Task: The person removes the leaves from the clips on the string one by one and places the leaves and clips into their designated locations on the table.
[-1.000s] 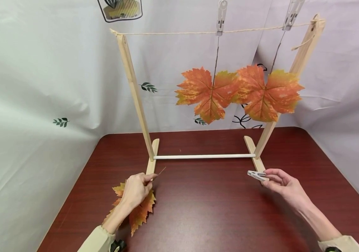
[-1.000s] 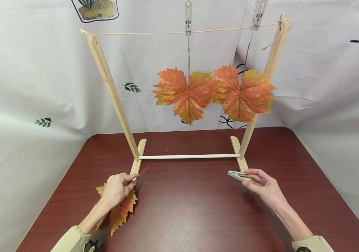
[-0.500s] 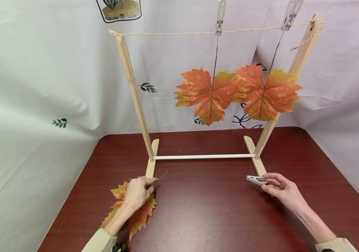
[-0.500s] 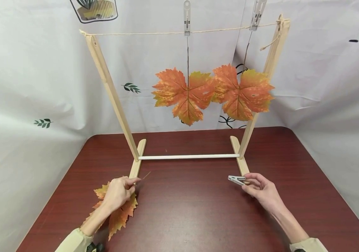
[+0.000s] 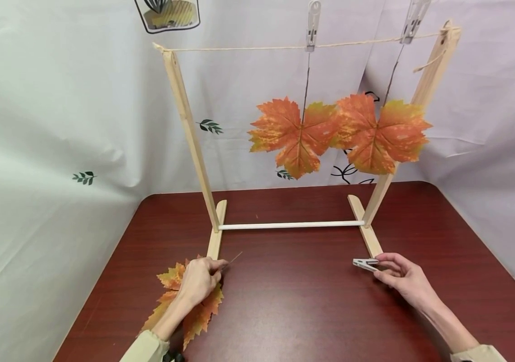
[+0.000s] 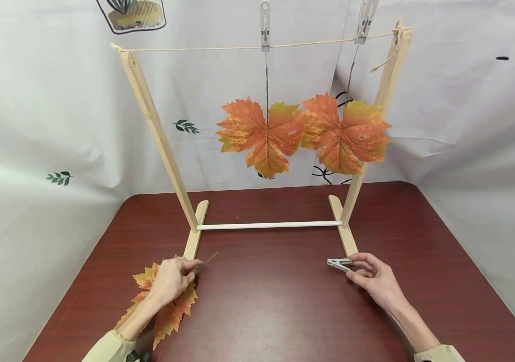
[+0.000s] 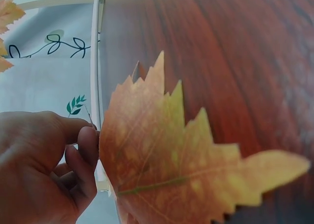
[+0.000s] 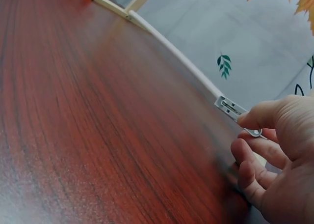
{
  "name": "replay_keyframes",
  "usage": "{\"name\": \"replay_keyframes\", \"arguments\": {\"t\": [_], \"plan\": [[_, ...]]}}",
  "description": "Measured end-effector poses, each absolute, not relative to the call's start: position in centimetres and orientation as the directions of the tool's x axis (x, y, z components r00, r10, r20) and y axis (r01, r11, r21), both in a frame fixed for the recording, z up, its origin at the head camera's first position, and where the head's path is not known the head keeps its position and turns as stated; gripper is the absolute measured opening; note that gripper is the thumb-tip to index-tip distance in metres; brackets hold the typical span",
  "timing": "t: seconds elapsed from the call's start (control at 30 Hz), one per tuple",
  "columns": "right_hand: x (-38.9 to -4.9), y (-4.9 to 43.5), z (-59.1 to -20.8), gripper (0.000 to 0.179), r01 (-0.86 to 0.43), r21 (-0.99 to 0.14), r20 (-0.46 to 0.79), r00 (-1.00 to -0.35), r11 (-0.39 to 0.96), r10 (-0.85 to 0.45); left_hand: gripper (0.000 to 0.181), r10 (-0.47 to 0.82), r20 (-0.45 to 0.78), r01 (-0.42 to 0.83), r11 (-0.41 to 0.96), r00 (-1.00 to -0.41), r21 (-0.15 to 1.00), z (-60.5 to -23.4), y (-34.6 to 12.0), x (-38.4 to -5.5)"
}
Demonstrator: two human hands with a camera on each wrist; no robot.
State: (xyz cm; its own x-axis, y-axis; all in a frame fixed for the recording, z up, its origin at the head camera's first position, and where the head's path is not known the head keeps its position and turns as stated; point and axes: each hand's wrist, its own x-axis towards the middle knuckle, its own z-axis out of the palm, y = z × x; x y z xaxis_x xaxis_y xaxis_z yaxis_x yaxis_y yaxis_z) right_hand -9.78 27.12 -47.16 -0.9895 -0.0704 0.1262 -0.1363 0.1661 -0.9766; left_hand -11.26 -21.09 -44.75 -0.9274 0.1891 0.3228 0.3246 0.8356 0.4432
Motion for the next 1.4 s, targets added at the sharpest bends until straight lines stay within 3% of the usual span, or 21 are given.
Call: {"name": "replay_keyframes", "arguments": {"t": [0.43,1.4], "plan": [[-9.64,26.8,-47.39,0.036,-0.136,-0.954,0.124,-0.99,0.267,-0.06,0.029,0.208,0.252,0.305,0.835,-0.945,0.457,-44.92,-21.08,-11.13],[-9.48,26.52,-47.52,0.035,-0.13,-0.912,0.125,-0.991,0.389,-0.038,0.027,0.201,0.247,0.298,0.834,-0.948,0.465,-45.2,-21.14,-10.77]]}}
